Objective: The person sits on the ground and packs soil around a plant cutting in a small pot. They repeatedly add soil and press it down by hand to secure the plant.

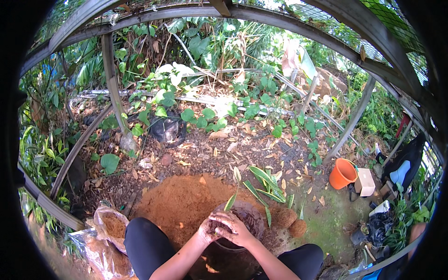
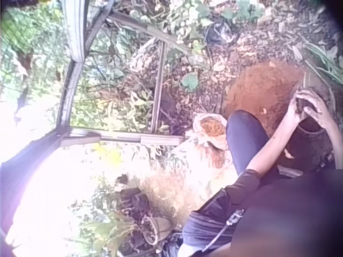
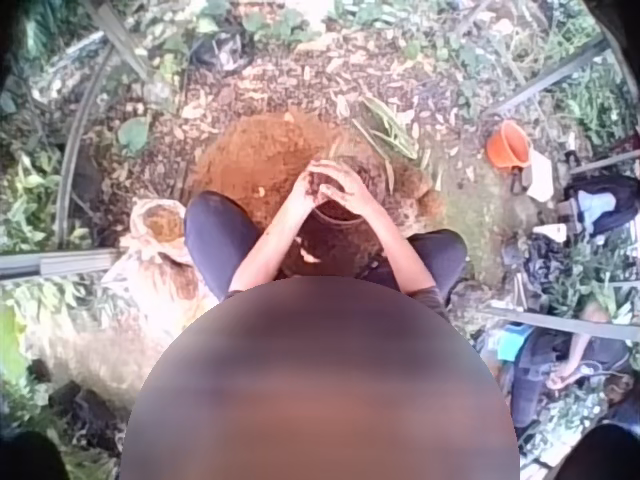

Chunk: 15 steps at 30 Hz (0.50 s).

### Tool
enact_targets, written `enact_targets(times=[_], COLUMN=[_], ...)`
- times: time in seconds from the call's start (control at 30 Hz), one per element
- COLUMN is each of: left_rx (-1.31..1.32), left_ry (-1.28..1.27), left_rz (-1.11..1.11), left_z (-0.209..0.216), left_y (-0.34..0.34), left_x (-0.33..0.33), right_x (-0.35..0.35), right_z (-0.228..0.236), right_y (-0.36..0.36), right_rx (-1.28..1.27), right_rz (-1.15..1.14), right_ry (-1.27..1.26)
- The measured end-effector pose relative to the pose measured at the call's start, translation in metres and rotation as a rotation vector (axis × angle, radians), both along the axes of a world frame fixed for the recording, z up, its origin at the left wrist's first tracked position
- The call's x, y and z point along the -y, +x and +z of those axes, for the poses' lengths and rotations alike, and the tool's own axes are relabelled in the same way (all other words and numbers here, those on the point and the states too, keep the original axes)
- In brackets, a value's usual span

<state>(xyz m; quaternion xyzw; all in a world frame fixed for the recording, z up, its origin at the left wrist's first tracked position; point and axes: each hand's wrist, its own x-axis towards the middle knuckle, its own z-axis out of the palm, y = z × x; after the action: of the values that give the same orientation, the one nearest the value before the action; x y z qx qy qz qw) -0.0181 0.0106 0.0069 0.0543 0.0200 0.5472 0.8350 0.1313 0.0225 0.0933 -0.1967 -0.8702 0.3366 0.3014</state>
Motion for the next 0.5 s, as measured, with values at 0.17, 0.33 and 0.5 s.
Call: enact_targets(times=[0.17, 0.33, 0.5], left_rx=[0.007, 0.069, 0.067], left_ry=[-0.049, -0.028, -0.079], left_rz=[-0.078, -0.228, -0.251], left_z=[0.006, 0.012, 0.023], left_y=[-0.006, 0.001, 0.008], left_x=[0.007, 0.018, 0.018], right_x=[0.014, 0.01, 0.01], right_z=[0.013, 0.0, -0.008], right_y=[0.008, 0.01, 0.015], right_rx=[0.36, 0.219, 0.088], right_rz=[-0.044, -0.046, -0.09], right_ry=[0.481, 0.681, 0.776])
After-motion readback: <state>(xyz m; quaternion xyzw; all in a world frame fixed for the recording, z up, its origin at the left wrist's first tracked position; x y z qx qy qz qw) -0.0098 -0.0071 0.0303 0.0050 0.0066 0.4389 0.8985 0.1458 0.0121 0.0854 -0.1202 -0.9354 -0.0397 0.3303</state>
